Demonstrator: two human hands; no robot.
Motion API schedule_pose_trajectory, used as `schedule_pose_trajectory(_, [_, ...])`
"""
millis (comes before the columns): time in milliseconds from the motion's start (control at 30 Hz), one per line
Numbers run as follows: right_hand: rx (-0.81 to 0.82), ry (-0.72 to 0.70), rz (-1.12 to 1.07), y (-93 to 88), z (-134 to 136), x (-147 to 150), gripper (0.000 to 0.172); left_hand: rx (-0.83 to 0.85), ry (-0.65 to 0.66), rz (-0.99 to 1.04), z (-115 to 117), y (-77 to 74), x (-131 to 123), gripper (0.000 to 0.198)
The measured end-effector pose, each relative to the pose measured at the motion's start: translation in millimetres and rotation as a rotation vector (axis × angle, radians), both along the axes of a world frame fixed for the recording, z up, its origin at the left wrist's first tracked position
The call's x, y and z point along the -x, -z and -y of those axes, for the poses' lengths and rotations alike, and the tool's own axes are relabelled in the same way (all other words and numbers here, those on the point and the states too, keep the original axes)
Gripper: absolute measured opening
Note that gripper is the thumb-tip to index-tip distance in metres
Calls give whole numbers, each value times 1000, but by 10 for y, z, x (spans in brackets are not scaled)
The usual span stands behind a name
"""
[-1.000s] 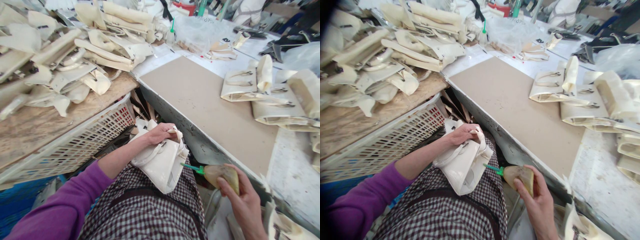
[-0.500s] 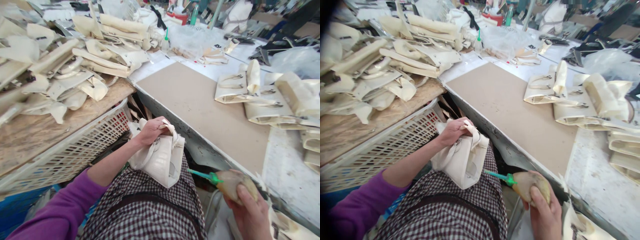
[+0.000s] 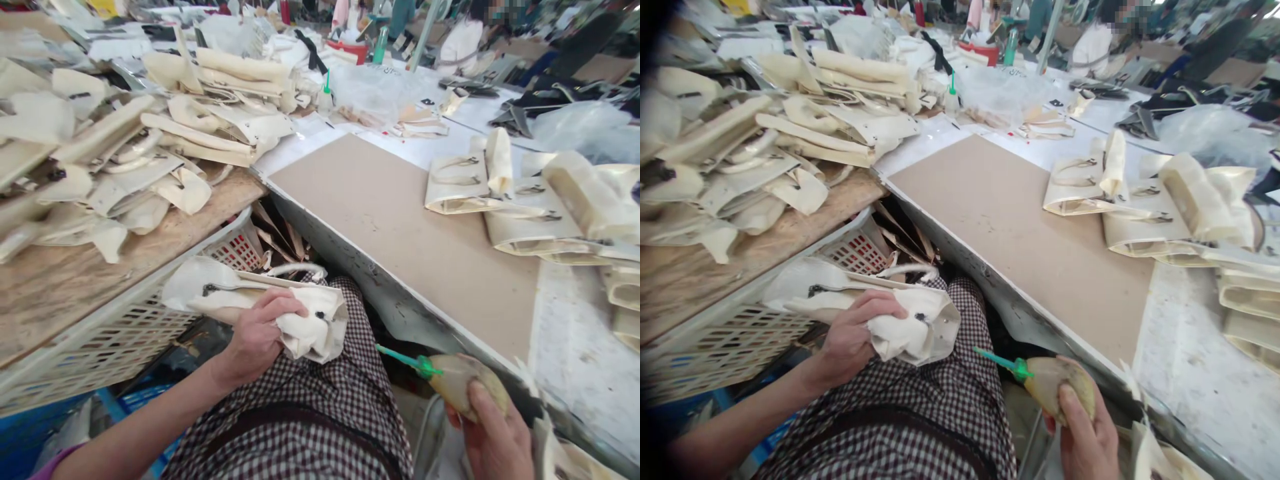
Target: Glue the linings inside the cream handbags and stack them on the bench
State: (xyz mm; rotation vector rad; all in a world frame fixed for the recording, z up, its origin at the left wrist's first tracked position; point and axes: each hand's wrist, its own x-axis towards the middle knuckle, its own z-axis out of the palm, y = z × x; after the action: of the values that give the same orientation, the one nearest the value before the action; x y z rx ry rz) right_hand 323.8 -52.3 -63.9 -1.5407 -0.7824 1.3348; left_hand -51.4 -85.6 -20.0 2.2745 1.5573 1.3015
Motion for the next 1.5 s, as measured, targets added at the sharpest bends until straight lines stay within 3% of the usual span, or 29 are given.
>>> schedule_pose_trajectory(133, [1, -203, 234, -36, -49, 220, 64, 201, -129, 167, 216, 19, 0, 5])
schedule_pose_trajectory(300, [-1, -249, 310, -59, -195, 514, 71, 365, -152, 353, 444, 68, 29, 13])
schedule_pose_trajectory(667, [-215, -458, 462, 147, -572, 568, 60, 379, -84, 368, 393, 77, 109, 16])
schedule_pose_trajectory(1000, [-93, -611, 362, 164, -561, 427, 61, 377, -66, 353, 389, 92, 71, 9])
schedule_pose_trajectory(1267, [-130, -482, 394, 281, -499, 451, 65, 393, -85, 368, 381, 73, 74, 5])
schedule_pose_trajectory(1500, [-40, -520, 313, 168, -465, 432, 61, 416, -98, 370, 394, 52, 63, 13])
